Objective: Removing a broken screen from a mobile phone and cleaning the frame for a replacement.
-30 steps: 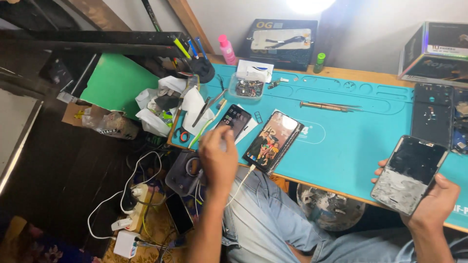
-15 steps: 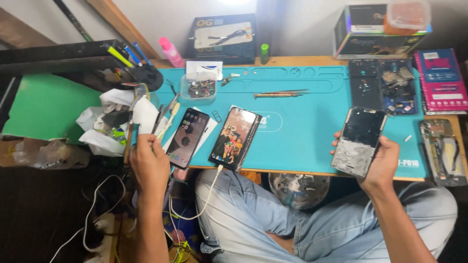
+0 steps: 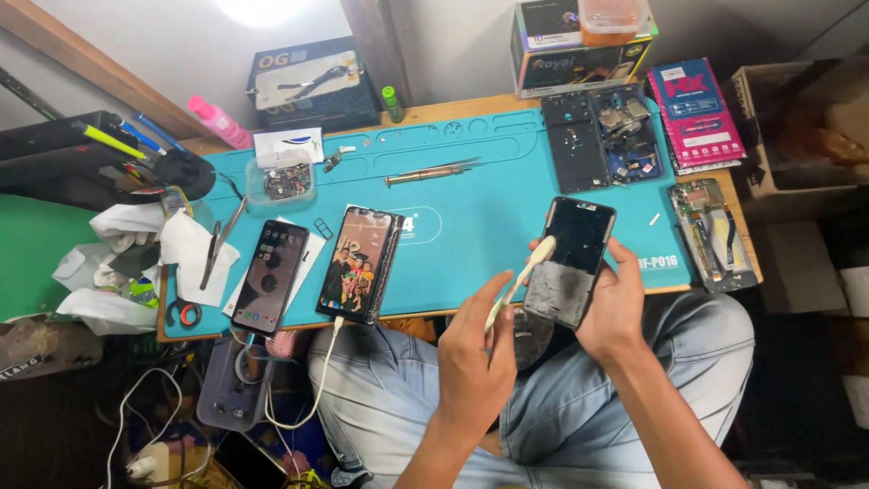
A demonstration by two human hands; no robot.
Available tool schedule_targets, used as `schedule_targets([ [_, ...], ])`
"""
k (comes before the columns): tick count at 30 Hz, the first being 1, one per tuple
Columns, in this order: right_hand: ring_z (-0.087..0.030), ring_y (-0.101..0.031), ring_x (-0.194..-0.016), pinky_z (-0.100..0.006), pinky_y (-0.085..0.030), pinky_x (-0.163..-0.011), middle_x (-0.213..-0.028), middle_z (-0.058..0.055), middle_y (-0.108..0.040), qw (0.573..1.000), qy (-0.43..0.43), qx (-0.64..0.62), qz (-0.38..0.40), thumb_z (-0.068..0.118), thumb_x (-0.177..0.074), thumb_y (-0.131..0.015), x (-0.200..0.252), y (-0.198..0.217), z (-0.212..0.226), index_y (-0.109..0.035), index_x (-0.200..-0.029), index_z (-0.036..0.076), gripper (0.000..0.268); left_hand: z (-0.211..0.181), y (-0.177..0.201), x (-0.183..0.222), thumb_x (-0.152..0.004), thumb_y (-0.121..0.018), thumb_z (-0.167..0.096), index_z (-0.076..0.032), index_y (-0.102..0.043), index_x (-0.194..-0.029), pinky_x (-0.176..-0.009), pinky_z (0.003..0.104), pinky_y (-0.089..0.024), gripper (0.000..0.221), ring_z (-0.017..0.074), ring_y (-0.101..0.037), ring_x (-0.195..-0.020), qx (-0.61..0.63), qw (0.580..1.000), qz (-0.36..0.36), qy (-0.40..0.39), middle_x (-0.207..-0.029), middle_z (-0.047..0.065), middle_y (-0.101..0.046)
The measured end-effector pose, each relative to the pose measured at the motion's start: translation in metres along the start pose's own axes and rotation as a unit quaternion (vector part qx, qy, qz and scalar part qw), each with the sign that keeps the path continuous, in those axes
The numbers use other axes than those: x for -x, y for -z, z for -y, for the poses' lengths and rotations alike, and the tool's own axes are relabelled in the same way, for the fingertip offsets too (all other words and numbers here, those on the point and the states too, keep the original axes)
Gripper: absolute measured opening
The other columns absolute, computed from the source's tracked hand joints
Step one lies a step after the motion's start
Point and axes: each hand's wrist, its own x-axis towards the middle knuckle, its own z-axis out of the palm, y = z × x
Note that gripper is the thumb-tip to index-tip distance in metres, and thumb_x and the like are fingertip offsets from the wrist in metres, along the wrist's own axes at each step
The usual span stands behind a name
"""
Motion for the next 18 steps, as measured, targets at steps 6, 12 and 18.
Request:
schedule_targets([
  [6, -0.033, -0.068, -0.111, -0.049, -0.054, -0.094, -0.125, -0.020, -0.073, 1.000, 0.019, -0.017, -0.005, 0.049, -0.107, -0.031, -0.003, 0.015, 0.000, -0.064, -0.150, 0.005, 0.070, 0.012, -0.030, -0.009, -0.111, -0.058, -0.003, -0.013, -0.066, -0.148, -0.052, 0.038, -0.042, 0.040, 0.0230, -0.046, -0.056, -0.126, 0.983, -0.007, -0.131, -0.084, 0.006, -0.053],
  [12, -0.033, -0.072, -0.095, -0.047, -0.058, -0.079, -0.119, -0.022, -0.074, 0.995, 0.093, -0.033, -0.011, 0.051, -0.104, -0.038, -0.010, 0.033, 0.005, -0.062, -0.150, 0.002, 0.072, 0.010, -0.025, 0.016, -0.105, -0.060, -0.006, -0.014, -0.071, -0.140, -0.056, 0.044, -0.048, 0.037, 0.0285, -0.062, -0.065, -0.136, 0.987, 0.054, -0.061, -0.088, 0.007, -0.066],
  [18, -0.032, -0.070, -0.099, -0.046, -0.057, -0.088, -0.116, -0.020, -0.073, 0.996, 0.066, -0.041, 0.039, 0.051, -0.104, -0.040, -0.005, 0.025, 0.002, -0.065, -0.143, 0.000, 0.069, 0.012, -0.031, 0.009, -0.112, -0.055, -0.007, -0.007, -0.065, -0.145, -0.061, 0.039, -0.045, 0.035, 0.0230, -0.056, -0.067, -0.053, 0.993, 0.027, -0.105, -0.095, 0.012, -0.072],
])
